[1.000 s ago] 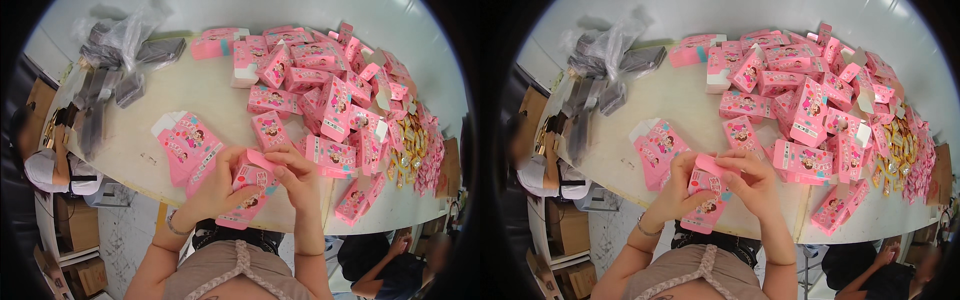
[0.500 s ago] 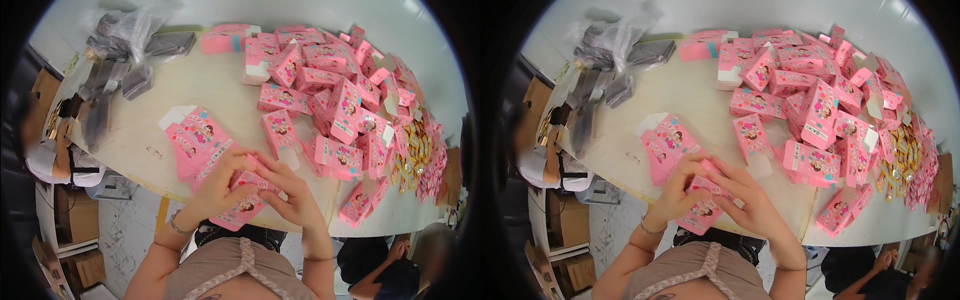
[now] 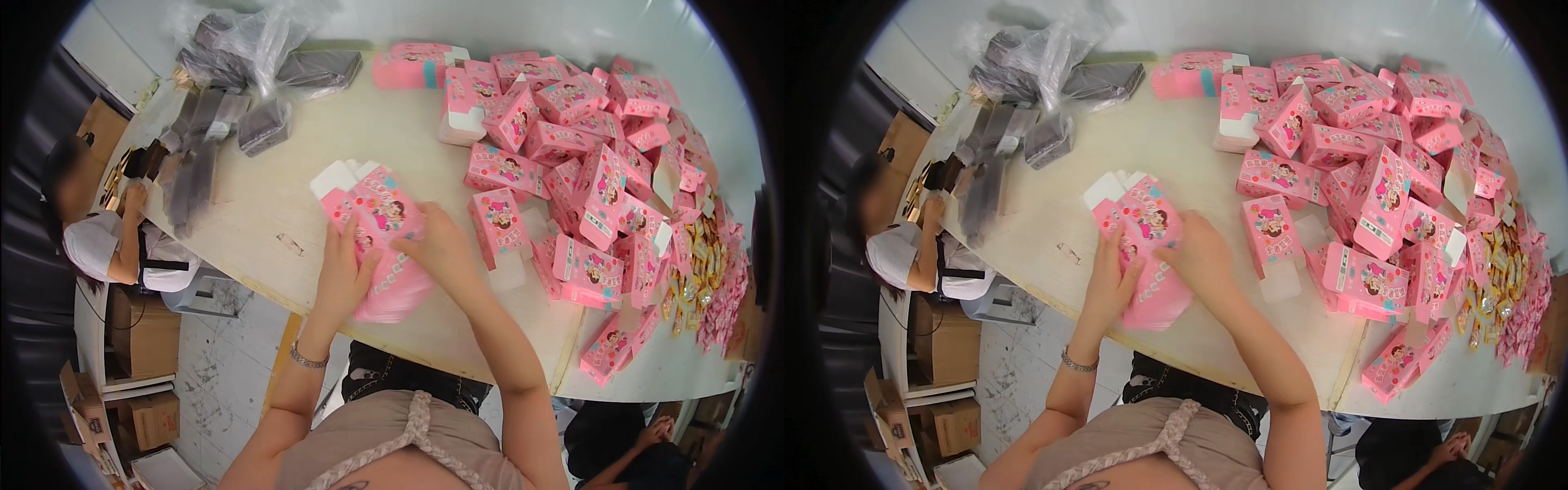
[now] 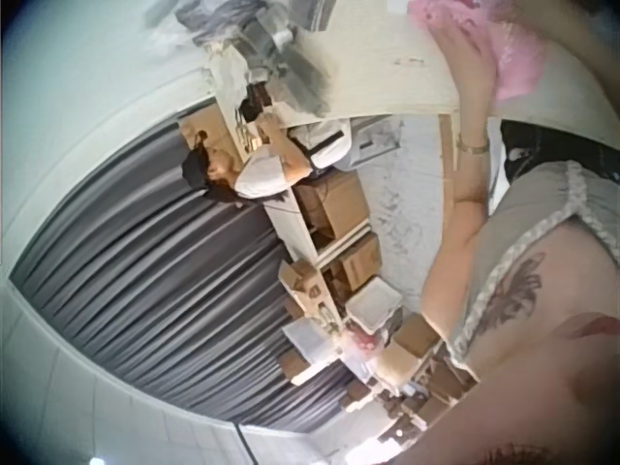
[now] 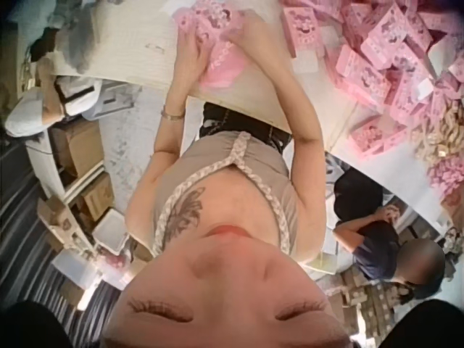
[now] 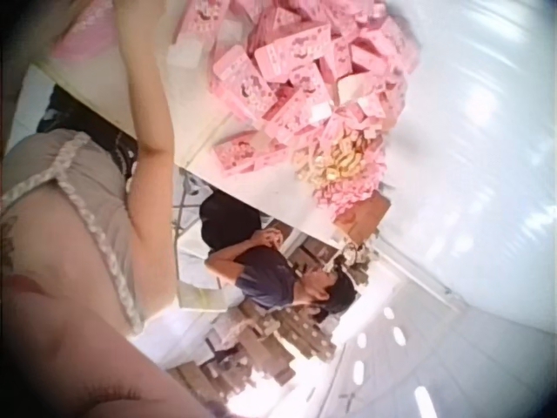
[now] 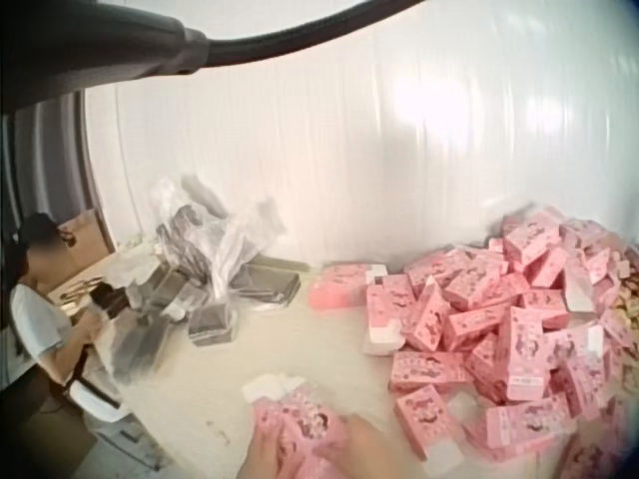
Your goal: The person folds and assembles small pink cardboard boxes at a work table. They repeatedly pick up flat box blanks, fold the sides, and tuck the flaps to form the boxes, then place them on the table. Another person is visible in the background working with different items.
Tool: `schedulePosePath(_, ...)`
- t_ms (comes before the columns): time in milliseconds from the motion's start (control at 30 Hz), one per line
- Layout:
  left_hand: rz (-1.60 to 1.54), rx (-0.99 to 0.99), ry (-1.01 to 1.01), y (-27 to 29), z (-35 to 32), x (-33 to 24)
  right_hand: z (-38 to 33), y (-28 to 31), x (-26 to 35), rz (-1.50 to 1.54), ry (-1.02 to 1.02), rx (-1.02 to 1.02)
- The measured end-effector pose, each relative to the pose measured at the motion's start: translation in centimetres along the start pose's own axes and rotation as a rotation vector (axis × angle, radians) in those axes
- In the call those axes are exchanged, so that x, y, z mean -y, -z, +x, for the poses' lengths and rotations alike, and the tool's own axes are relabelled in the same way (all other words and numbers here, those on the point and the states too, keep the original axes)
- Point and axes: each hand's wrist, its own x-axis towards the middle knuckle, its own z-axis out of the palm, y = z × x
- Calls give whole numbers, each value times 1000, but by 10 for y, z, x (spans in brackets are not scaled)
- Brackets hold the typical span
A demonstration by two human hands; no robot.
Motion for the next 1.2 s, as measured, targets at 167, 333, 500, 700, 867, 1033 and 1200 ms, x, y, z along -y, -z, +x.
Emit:
schedulePosePath(167, -162, -50, 32, -13, 12, -4, 5, 11, -15, 112, -170, 83)
schedulePosePath(333, -323, -317, 169, -9, 16, -11, -23, 24, -24, 165, 54, -229)
schedulePosePath(500, -1376, -207, 234, 18, 38, -62, -70, 60, -6, 266, 370, -121)
schedulePosePath(700, -1362, 103, 124, 1, 36, -123, -76, 83, 14, 312, 336, -126)
schedulePosePath(867, -897, 141, -285, -5, 27, -132, -69, 77, -3, 866, 166, -341)
schedulePosePath(1033, -646, 239, -271, -10, 4, -126, -81, 67, -29, 593, 298, -392)
schedulePosePath(1200, -499, 468, -153, 1, 0, -124, -76, 68, -16, 880, 238, -574)
